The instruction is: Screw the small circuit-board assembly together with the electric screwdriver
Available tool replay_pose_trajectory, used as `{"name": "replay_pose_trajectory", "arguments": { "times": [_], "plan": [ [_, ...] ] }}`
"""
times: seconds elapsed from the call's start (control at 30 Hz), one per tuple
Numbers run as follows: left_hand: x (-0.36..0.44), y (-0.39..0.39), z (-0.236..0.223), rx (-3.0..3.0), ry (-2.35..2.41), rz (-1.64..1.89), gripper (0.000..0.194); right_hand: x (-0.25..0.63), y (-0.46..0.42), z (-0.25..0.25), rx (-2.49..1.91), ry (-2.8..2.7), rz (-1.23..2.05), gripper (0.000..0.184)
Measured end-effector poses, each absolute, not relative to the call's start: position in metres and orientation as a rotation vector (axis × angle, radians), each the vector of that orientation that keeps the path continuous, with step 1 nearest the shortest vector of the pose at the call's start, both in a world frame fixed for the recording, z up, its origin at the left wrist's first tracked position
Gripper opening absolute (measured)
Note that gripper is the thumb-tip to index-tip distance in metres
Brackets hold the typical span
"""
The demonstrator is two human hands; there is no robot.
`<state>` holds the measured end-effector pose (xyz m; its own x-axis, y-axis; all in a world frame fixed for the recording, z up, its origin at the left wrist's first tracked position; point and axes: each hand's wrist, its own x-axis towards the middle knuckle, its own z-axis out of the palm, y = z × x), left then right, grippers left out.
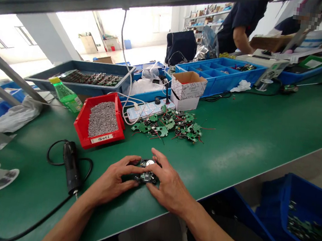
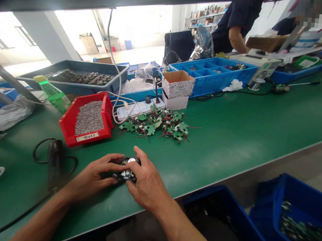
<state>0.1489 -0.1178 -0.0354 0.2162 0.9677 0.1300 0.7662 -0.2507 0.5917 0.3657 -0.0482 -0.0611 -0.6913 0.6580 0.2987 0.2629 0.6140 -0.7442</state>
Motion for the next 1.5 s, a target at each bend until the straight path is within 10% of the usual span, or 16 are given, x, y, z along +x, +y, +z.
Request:
{"name": "replay_pose_trajectory", "arguments": {
  "times": [0.47,1.5],
  "plan": [
    [0.147,-0.118,-0.032,2.041,1.496,0.848,0.005,0.363,-0.050,-0.063,-0.749,-2.344,0.698,0.031],
    [0.024,0.007,0.006,1.623,2.648,0.432,0.023,0.358,-0.045,-0.067,-0.721,-2.200,0.865,0.031]
  ]
}}
